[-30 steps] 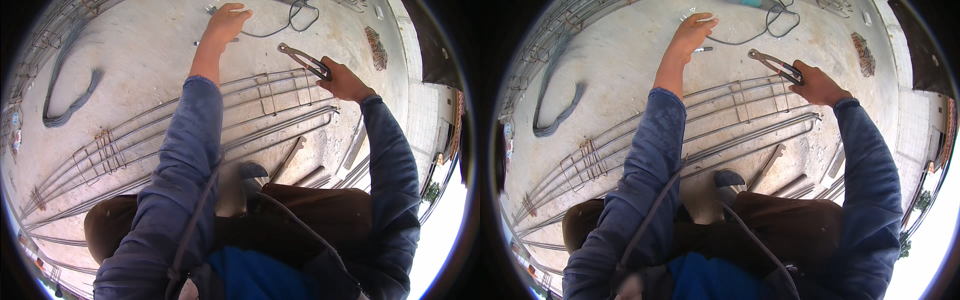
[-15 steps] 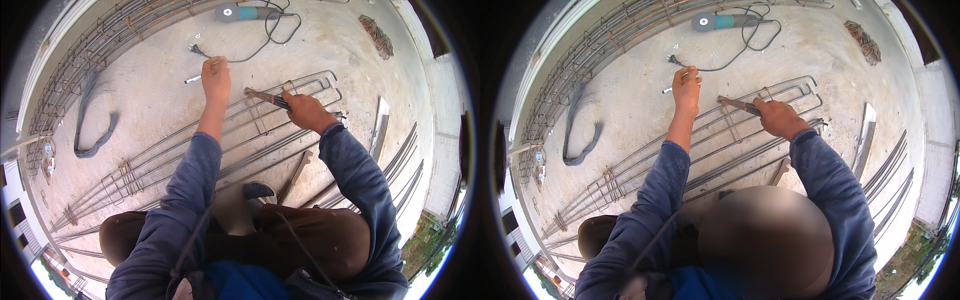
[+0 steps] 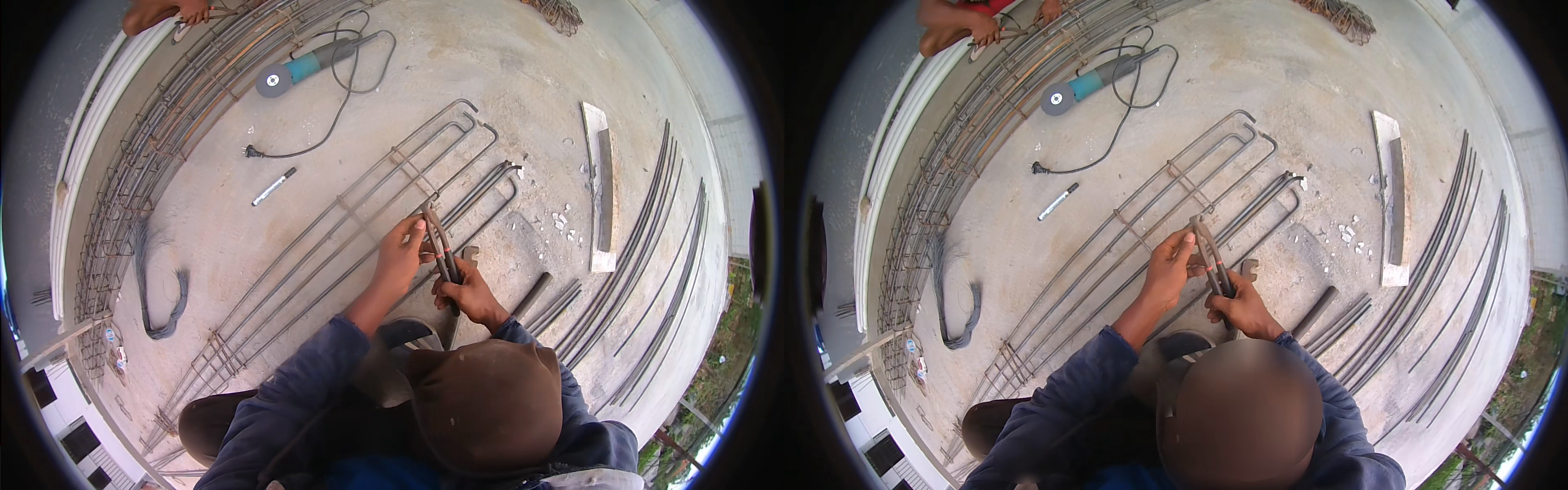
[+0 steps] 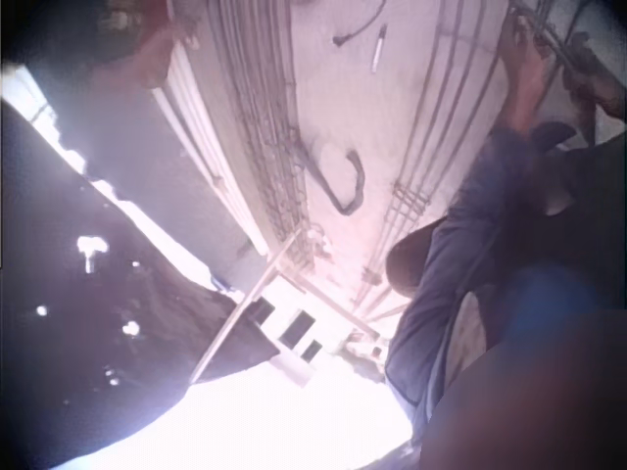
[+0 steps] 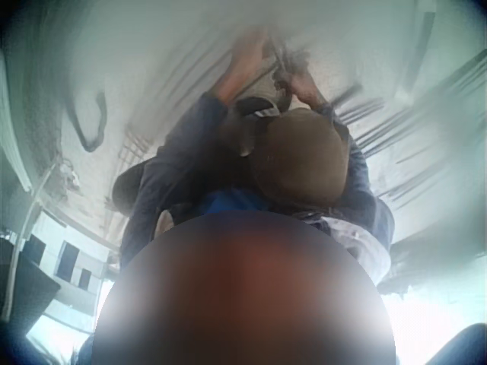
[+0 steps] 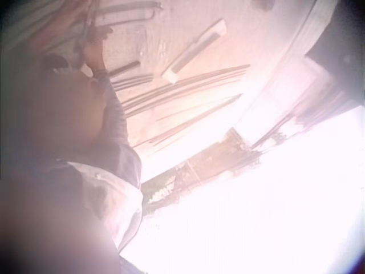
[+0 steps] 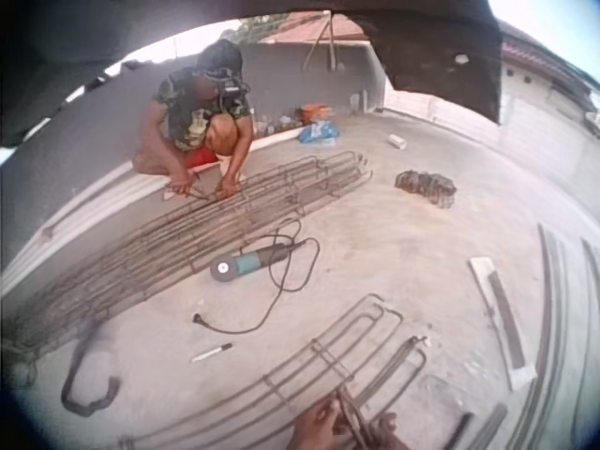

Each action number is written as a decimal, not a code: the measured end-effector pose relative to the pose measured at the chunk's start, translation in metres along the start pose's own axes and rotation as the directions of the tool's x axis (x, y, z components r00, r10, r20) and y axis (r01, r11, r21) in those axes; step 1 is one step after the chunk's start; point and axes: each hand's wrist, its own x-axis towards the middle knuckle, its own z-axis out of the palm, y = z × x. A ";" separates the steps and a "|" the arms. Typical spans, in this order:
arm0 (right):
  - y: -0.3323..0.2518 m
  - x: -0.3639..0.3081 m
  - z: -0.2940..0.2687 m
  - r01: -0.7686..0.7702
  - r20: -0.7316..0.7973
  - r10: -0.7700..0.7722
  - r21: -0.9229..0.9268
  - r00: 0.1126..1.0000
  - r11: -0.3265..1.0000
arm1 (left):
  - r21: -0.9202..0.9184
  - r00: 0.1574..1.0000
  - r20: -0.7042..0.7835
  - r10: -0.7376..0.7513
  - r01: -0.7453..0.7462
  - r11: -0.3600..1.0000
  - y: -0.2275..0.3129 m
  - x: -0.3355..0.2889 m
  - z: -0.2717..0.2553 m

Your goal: The person assembles a rebar cage by tying thin wire around intersecting steel bars using pliers. They repeatedly wrap and twist the wire at multiple junctions to secure the structure. The person also handles a bundle of wire and cuts pieces as needed.

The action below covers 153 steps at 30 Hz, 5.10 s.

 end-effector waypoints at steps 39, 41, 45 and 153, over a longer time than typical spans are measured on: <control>-0.068 -0.012 -0.048 0.347 -0.216 -0.600 -0.647 0.771 0.679 | 0.477 0.977 0.136 0.163 -0.209 0.854 0.008 0.001 0.025; -0.072 0.000 -0.033 0.422 -0.179 -0.551 -0.468 0.815 0.777 | 0.448 0.979 0.168 0.119 -0.183 0.875 0.013 -0.004 0.031; -0.083 0.010 -0.027 0.382 -0.170 -0.444 -0.304 0.880 0.873 | 0.462 0.969 0.237 0.067 -0.173 0.870 0.025 -0.009 0.026; -0.144 0.231 -0.027 0.281 0.053 -0.492 -0.872 0.869 0.402 | -0.279 0.952 -0.262 -0.156 0.080 0.957 0.057 0.131 -0.012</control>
